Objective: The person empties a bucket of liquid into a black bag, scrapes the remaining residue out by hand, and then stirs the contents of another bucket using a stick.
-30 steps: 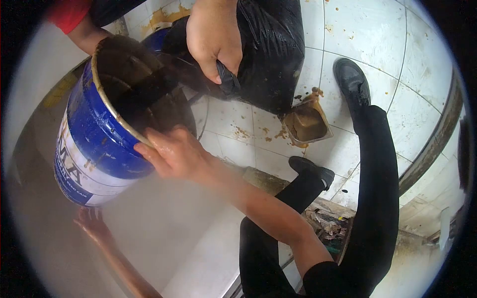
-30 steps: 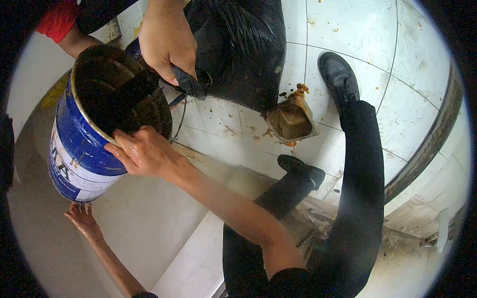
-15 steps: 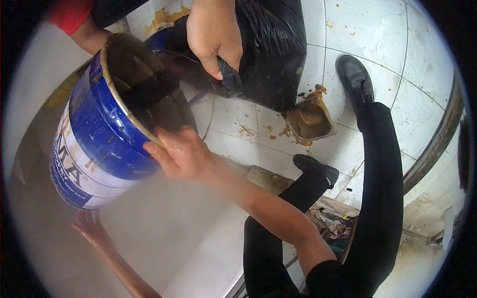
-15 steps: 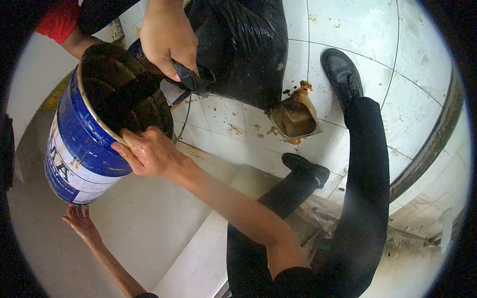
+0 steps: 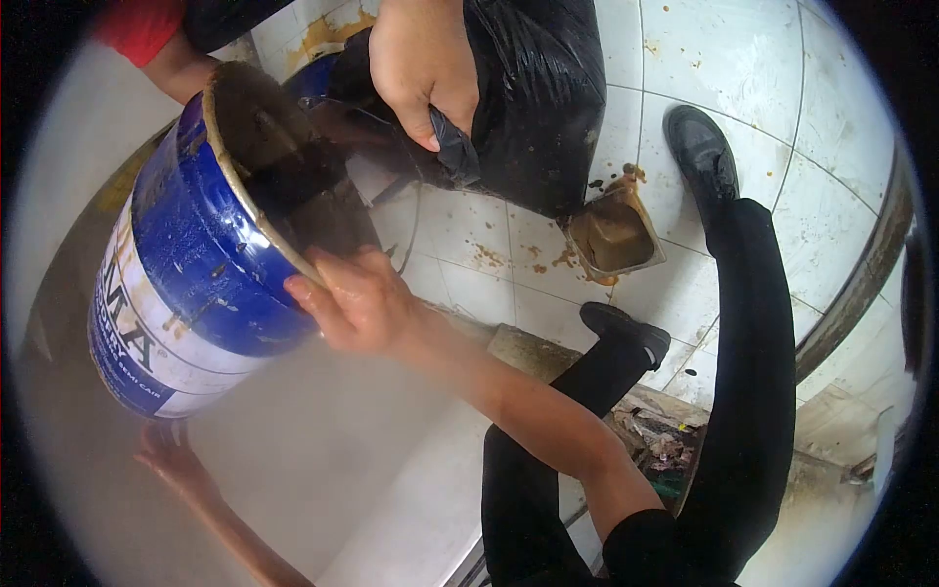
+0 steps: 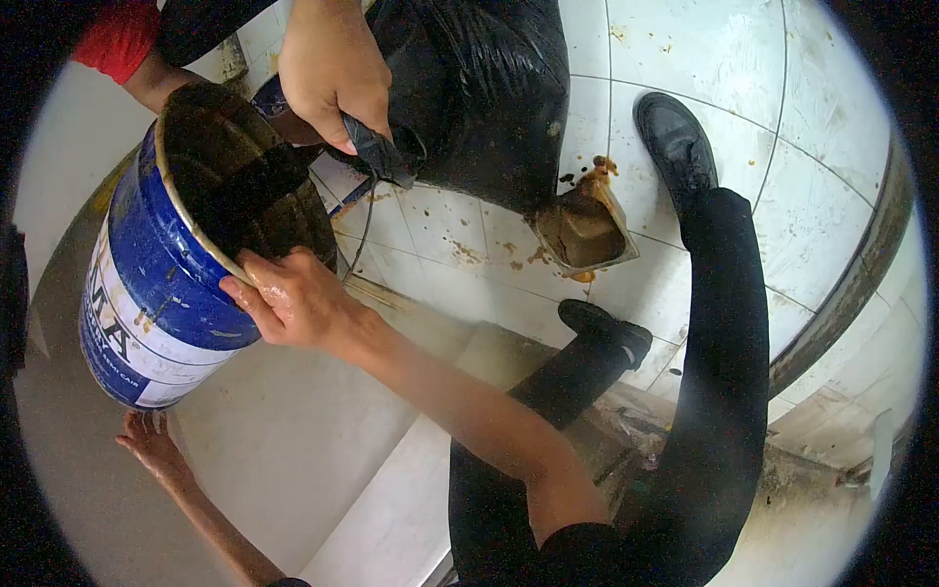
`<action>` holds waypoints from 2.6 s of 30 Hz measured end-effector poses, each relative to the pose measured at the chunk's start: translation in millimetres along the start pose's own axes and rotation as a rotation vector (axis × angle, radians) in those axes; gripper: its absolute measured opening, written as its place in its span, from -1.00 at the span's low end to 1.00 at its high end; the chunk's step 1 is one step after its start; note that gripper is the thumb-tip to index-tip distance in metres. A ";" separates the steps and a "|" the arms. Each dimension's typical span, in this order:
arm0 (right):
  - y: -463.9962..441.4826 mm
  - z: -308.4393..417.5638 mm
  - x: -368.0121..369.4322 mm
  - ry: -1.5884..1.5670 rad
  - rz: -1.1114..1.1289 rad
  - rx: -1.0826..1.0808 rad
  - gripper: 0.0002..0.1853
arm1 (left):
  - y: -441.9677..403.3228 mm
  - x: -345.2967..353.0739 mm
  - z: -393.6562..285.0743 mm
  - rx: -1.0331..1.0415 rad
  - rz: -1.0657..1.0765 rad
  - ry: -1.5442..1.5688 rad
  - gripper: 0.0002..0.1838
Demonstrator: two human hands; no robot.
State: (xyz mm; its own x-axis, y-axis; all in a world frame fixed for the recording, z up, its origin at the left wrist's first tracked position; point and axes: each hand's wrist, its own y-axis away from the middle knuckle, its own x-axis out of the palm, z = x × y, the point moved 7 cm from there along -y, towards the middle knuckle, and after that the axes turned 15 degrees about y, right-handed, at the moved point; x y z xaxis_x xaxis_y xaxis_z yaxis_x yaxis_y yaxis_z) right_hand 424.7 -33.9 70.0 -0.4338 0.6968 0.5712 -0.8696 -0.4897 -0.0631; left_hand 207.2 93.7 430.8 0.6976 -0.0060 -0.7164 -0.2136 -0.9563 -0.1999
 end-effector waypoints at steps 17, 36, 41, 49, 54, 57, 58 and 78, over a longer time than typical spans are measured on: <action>-1.8 -1.6 -15.0 -0.001 -0.037 0.057 -0.87 | 9.0 8.7 -16.6 0.050 0.139 -0.072 -0.23; -2.9 -12.2 -21.7 -0.006 -0.073 0.072 -0.82 | 1.1 22.4 0.7 0.010 0.177 -0.093 -0.18; 0.2 -4.9 -23.4 0.079 -0.052 0.000 -0.80 | -8.3 1.9 8.4 -0.015 0.206 -0.050 -0.22; 5.1 -4.5 -22.1 0.063 -0.059 0.001 -0.78 | 3.7 25.4 10.7 -0.012 0.134 -0.129 -0.28; 9.4 -6.3 -22.1 0.115 -0.054 -0.009 -0.77 | 4.4 27.3 12.9 0.004 0.156 -0.150 -0.26; 10.0 -5.7 -22.5 0.113 -0.068 -0.003 -0.76 | -0.9 15.3 18.7 -0.002 0.115 -0.099 -0.26; 10.6 -7.6 -22.1 0.078 -0.070 0.014 -0.77 | -1.5 13.6 18.4 -0.002 0.114 -0.099 -0.26; 8.2 20.4 -3.3 0.209 -0.052 -0.086 -0.73 | -10.1 5.0 30.8 -0.083 0.003 0.166 -0.28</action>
State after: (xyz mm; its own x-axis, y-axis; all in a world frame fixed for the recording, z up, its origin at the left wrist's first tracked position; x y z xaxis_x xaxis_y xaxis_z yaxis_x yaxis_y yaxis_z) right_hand 423.7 -50.9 84.3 -0.4196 0.8178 0.3939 -0.9051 -0.4100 -0.1127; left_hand 191.8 112.3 408.7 0.8020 -0.0509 -0.5952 -0.1639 -0.9769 -0.1373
